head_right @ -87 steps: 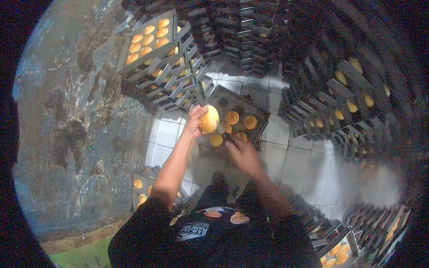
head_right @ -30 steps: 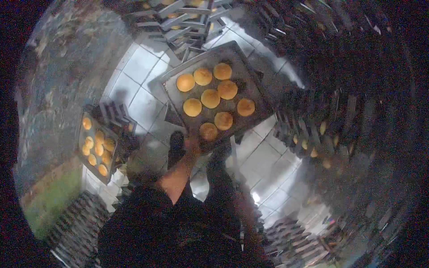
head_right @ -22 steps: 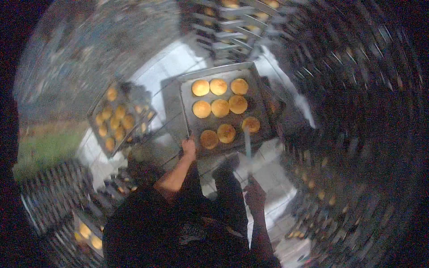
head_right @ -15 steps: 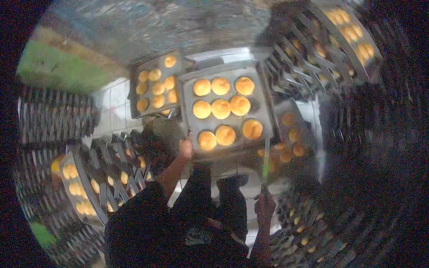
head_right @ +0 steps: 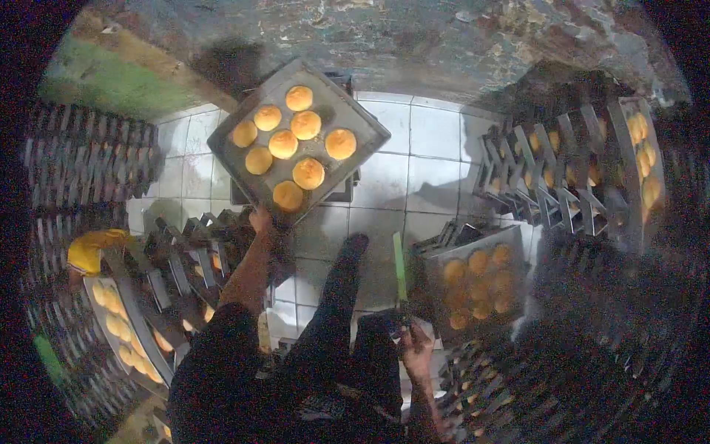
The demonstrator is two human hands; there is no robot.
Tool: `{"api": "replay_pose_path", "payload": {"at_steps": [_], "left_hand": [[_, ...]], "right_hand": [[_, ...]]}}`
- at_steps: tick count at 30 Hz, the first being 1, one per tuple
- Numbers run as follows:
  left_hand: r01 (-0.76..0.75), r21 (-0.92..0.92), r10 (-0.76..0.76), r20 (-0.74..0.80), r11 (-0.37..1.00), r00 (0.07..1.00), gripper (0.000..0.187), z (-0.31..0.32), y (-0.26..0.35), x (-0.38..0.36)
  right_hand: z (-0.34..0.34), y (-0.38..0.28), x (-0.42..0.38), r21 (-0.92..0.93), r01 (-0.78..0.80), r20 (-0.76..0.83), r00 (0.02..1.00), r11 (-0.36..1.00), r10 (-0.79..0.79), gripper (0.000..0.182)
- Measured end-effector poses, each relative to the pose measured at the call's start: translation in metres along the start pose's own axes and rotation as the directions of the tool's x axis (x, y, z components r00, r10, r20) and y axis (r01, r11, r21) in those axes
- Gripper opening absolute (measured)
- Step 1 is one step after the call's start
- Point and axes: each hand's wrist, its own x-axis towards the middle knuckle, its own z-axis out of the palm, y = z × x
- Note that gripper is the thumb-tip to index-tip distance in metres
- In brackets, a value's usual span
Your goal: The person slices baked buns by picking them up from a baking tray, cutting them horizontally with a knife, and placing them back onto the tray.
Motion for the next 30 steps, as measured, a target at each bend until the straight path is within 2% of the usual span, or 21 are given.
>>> {"api": "replay_pose_path", "payload": {"at_steps": [1,3,5,6,7,8,10,11,13,14,15,16,17,18,19,20,21,24,26,29,30], "left_hand": [[0.009,0.074,-0.009,-0.008,0.997,1.000,0.060,0.008,-0.001,0.005],[0.150,0.191,-0.156,0.015,0.970,0.988,0.066,0.018,0.015,0.002],[0.299,0.172,-0.307,0.020,0.939,0.952,0.072,0.010,0.052,-0.015],[0.235,0.064,-0.234,-0.019,0.970,0.972,0.074,0.012,0.066,-0.037],[0.158,-0.039,-0.160,-0.058,0.987,0.985,0.075,0.012,0.085,-0.061],[-0.008,-0.258,-0.038,-0.172,0.966,0.984,0.078,0.012,0.094,-0.084],[-0.054,-0.179,0.032,-0.124,0.982,0.992,0.076,0.015,0.091,-0.129],[-0.089,-0.131,0.074,-0.116,0.987,0.991,0.074,0.021,0.087,-0.158],[-0.268,0.084,0.266,0.027,0.960,0.964,0.064,0.056,0.027,-0.212],[-0.084,-0.108,0.123,0.433,0.991,0.893,0.059,0.083,-0.023,-0.238],[-0.010,-0.047,0.037,0.616,0.999,0.787,0.048,0.093,-0.007,-0.298],[0.034,0.045,-0.056,0.775,0.998,0.630,0.038,0.101,0.017,-0.360],[0.035,0.141,-0.141,0.883,0.989,0.447,0.030,0.108,0.041,-0.424],[0.128,0.282,-0.307,0.912,0.951,0.272,0.036,0.129,0.012,-0.460],[0.164,0.358,-0.384,0.908,0.919,0.169,0.040,0.144,-0.010,-0.491],[0.183,0.436,-0.453,0.889,0.881,0.064,0.044,0.159,-0.032,-0.522],[0.203,0.483,-0.492,0.870,0.852,-0.002,0.044,0.173,-0.053,-0.545],[0.251,0.470,-0.472,0.880,0.846,-0.058,0.045,0.206,-0.127,-0.597],[0.261,0.385,-0.379,0.922,0.885,-0.072,0.047,0.227,-0.159,-0.615],[0.287,0.150,-0.119,0.985,0.946,-0.124,0.052,0.255,-0.190,-0.615],[0.287,0.047,-0.003,0.988,0.957,-0.152,0.053,0.259,-0.193,-0.611]], "right_hand": [[0.002,-0.002,0.005,0.032,-0.074,0.002,0.997,0.997,0.074,0.029],[0.005,-0.014,0.006,0.070,-0.163,-0.011,0.986,0.984,0.165,0.028],[0.011,-0.034,0.001,0.131,-0.149,-0.109,0.981,0.980,0.163,0.029],[0.011,-0.044,-0.001,0.156,-0.147,-0.149,0.974,0.977,0.170,0.030],[0.003,-0.047,-0.004,0.160,-0.179,-0.115,0.973,0.971,0.199,0.031],[-0.001,-0.037,-0.011,0.158,-0.173,-0.121,0.974,0.972,0.193,0.032],[-0.011,-0.017,-0.021,0.153,-0.161,-0.134,0.974,0.975,0.182,0.033],[-0.009,-0.009,-0.030,0.248,-0.170,-0.188,0.957,0.954,0.219,0.032],[-0.016,0.008,-0.051,0.367,-0.161,-0.283,0.919,0.916,0.275,0.031],[-0.028,0.015,-0.064,0.425,-0.271,-0.181,0.909,0.863,0.375,0.036],[-0.038,0.026,-0.077,0.469,-0.381,-0.059,0.887,0.797,0.458,0.043],[-0.043,0.040,-0.089,0.490,-0.379,-0.070,0.880,0.785,0.469,0.043],[-0.044,0.058,-0.097,0.495,-0.271,-0.200,0.889,0.826,0.411,0.036],[-0.050,0.076,-0.113,0.496,-0.219,-0.273,0.880,0.841,0.390,0.032],[-0.057,0.095,-0.129,0.490,-0.167,-0.344,0.865,0.856,0.366,0.029],[-0.062,0.118,-0.149,0.400,-0.238,-0.372,0.840,0.885,0.394,0.030],[-0.069,0.139,-0.166,0.306,-0.310,-0.402,0.815,0.900,0.418,0.032],[-0.097,0.157,-0.197,0.402,-0.349,-0.441,0.736,0.846,0.513,0.036],[-0.101,0.184,-0.223,0.530,-0.385,-0.452,0.626,0.756,0.636,0.041],[-0.105,0.227,-0.245,0.491,-0.284,-0.479,0.701,0.823,0.528,0.045],[-0.109,0.216,-0.246,0.631,-0.205,-0.452,0.687,0.748,0.570,0.044]]}}
